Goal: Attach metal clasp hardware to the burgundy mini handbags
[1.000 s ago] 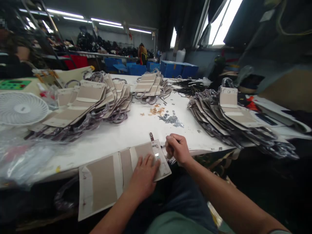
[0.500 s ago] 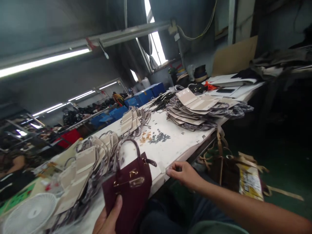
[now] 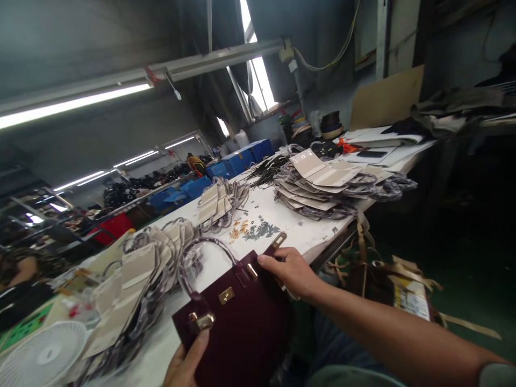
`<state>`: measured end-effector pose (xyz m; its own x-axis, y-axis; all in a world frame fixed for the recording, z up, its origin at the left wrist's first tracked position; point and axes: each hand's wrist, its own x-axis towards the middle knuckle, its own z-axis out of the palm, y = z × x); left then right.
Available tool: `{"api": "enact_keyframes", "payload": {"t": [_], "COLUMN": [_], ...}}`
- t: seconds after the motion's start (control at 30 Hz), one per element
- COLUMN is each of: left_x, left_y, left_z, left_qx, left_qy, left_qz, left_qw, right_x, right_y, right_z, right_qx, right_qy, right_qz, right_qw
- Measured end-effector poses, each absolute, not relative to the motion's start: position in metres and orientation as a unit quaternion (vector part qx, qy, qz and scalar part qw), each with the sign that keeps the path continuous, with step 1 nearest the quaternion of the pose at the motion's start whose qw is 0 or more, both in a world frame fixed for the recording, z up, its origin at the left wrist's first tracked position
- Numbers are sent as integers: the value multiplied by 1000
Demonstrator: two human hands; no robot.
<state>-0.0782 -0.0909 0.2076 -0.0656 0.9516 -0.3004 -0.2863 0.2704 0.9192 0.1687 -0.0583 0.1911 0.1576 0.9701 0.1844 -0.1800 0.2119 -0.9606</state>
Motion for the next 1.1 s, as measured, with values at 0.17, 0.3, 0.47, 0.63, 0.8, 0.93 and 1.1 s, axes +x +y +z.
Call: {"api": "enact_keyframes", "payload": {"t": [0.17, 0.3, 0.47, 0.63, 0.8, 0.93, 1.1], "left_x": [-85, -113, -120, -109, -98, -82, -65], "left_y": [-77, -59, -44, -33, -22, -8, 9], "left_z": [198, 186, 162, 145, 134, 122, 111], "left_qx": [452, 465, 346, 383, 439, 447, 452], "left_qy": [499, 440, 427, 419, 409, 435, 465], "left_qz": [452, 416, 413, 282, 157, 137, 128], "left_qw": [585, 646, 726, 773, 785, 769, 750], "right_x": [173, 174, 161, 147, 147, 162, 164], "right_y": [-52, -41, -38, -48, -51, -61, -91], "right_z": [175, 167, 153, 140, 118, 101, 124], "right_qx": [-430, -434, -429, -459, -471, -600, -498], "right_qy": [-412, -398, -439, -477, -558, -639, -782], "right_qz": [519, 543, 587, 593, 519, 261, 231], "right_qw": [613, 598, 529, 458, 445, 404, 295]}}
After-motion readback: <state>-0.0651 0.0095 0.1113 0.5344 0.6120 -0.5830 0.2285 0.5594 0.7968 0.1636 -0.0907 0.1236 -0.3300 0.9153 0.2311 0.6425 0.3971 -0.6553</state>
